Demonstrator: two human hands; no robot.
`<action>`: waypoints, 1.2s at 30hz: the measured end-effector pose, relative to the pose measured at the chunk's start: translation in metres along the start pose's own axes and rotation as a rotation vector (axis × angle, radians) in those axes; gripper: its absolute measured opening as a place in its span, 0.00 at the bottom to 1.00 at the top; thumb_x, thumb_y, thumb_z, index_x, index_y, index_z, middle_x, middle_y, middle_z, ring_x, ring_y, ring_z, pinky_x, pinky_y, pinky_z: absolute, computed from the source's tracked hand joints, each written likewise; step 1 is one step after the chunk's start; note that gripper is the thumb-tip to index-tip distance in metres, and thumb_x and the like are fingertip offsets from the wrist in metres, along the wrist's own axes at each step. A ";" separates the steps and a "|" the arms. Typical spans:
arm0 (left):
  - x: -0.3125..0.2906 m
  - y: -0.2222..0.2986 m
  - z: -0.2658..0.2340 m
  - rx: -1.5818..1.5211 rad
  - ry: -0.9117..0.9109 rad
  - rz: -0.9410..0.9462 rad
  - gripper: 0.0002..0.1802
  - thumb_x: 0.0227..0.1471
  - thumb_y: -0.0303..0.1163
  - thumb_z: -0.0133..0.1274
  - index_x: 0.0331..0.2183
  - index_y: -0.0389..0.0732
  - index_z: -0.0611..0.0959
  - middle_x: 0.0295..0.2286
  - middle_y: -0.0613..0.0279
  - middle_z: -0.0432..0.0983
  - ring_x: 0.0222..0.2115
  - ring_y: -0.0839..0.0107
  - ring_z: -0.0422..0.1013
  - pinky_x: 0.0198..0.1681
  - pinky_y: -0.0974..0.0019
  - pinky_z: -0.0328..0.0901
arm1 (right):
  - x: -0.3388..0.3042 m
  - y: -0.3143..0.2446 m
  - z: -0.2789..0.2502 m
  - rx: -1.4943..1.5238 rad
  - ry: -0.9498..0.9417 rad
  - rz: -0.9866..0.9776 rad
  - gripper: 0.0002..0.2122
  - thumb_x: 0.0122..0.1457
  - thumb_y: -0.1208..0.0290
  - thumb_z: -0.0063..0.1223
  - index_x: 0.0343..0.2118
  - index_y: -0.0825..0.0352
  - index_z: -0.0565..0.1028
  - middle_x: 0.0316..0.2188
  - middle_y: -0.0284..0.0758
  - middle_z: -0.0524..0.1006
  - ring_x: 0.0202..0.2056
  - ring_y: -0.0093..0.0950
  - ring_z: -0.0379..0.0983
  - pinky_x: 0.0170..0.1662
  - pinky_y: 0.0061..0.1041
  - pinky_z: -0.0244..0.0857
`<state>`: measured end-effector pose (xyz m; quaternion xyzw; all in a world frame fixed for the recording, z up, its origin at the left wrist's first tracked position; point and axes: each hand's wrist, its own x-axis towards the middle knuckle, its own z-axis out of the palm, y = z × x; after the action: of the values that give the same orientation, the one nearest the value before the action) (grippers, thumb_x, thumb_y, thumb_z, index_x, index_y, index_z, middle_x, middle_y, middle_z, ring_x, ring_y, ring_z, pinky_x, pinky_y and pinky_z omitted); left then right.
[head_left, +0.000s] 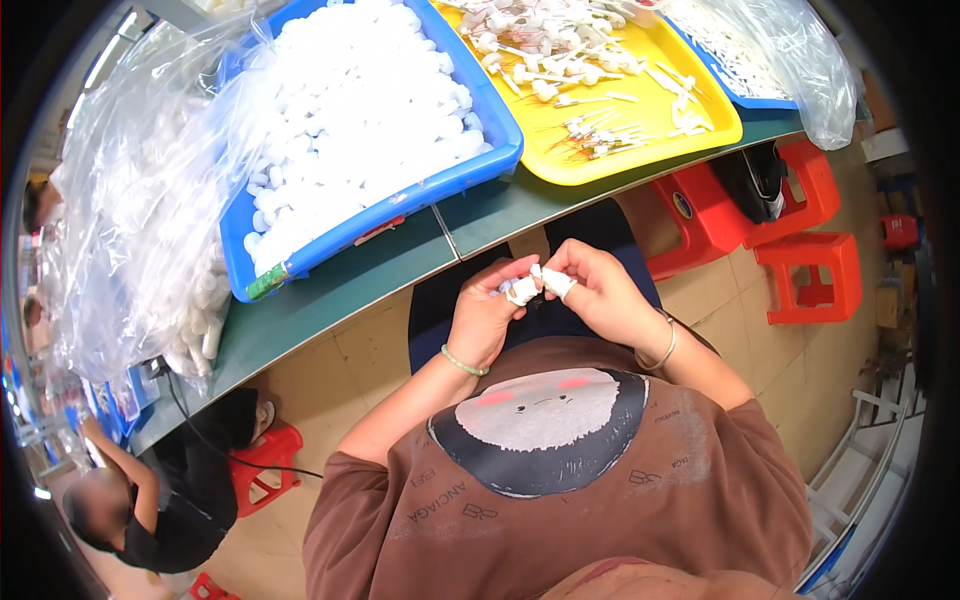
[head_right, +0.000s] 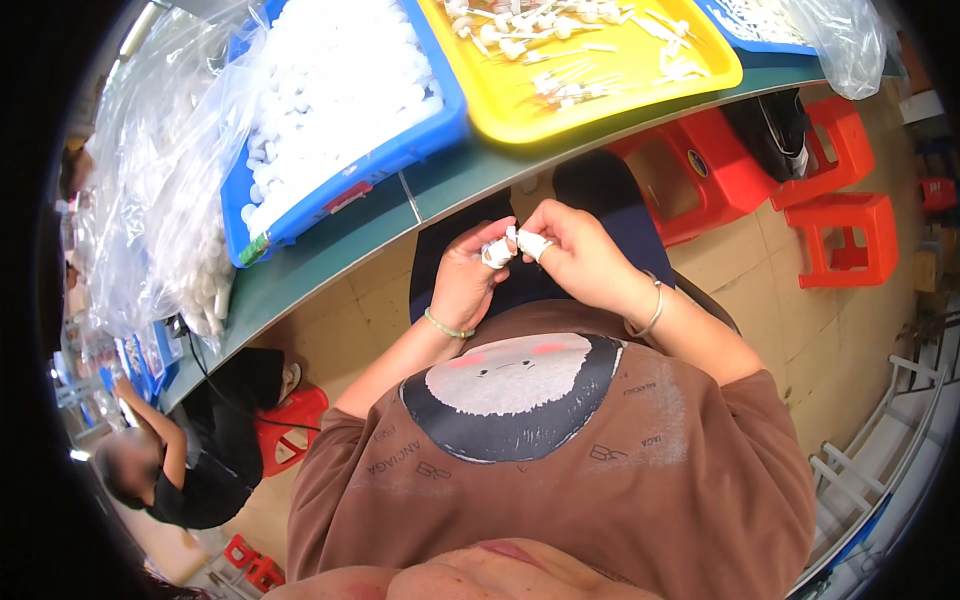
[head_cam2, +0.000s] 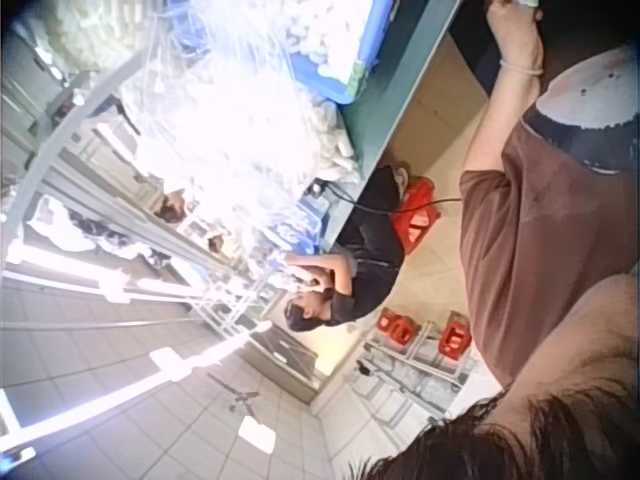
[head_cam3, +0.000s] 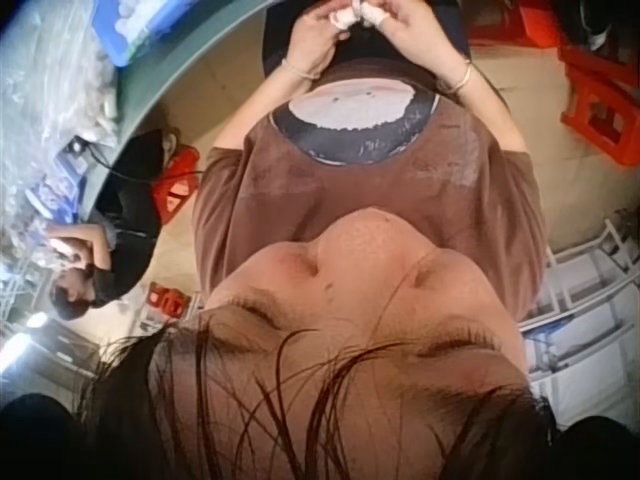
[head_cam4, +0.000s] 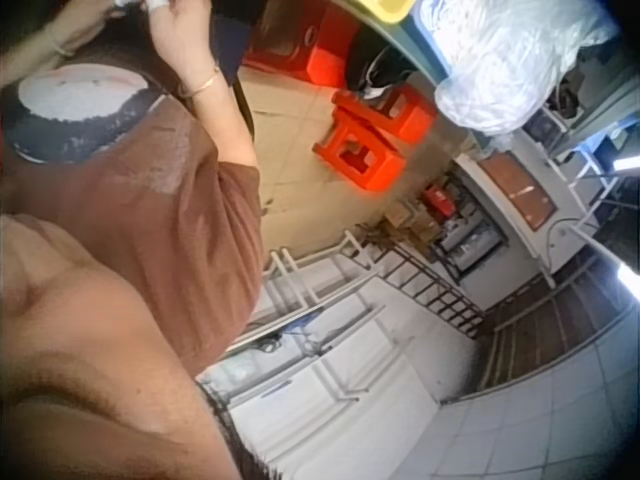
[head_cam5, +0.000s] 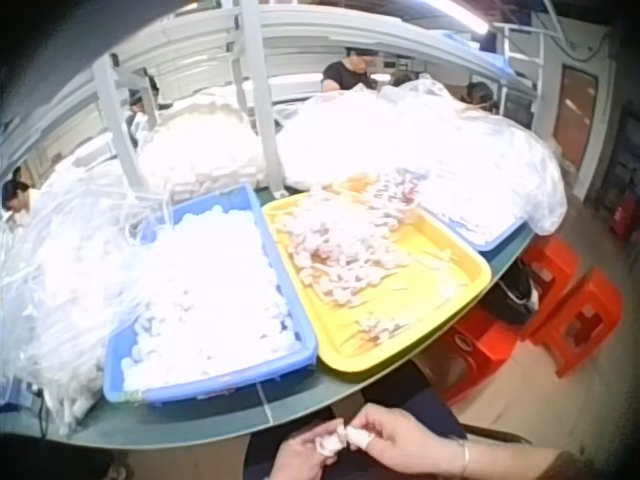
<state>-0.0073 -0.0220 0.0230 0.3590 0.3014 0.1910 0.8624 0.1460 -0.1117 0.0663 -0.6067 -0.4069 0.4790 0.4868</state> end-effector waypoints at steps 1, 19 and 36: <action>0.000 -0.001 -0.001 0.010 -0.009 0.007 0.16 0.50 0.26 0.59 0.44 0.38 0.81 0.33 0.71 0.74 0.28 0.87 0.65 0.24 0.82 0.58 | 0.000 0.000 0.001 -0.220 0.033 -0.151 0.04 0.54 0.83 0.47 0.33 0.71 0.68 0.26 0.39 0.72 0.28 0.31 0.72 0.30 0.28 0.66; -0.005 0.014 0.003 -0.355 -0.139 -0.063 0.16 0.53 0.30 0.57 0.45 0.43 0.75 0.41 0.64 0.72 0.30 0.79 0.64 0.22 0.81 0.59 | 0.074 -0.114 -0.139 -1.246 0.369 -0.519 0.06 0.50 0.76 0.53 0.32 0.65 0.78 0.30 0.38 0.76 0.35 0.37 0.73 0.41 0.32 0.67; -0.009 0.015 0.001 -0.460 -0.195 0.048 0.18 0.54 0.34 0.57 0.46 0.44 0.74 0.40 0.65 0.71 0.30 0.78 0.64 0.23 0.80 0.60 | -0.012 -0.093 -0.049 -0.759 0.160 -0.628 0.10 0.47 0.82 0.57 0.34 0.66 0.78 0.28 0.34 0.73 0.30 0.31 0.72 0.32 0.25 0.66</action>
<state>-0.0146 -0.0172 0.0383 0.1773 0.1569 0.2395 0.9416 0.1887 -0.1154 0.1627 -0.6242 -0.6769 0.0795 0.3819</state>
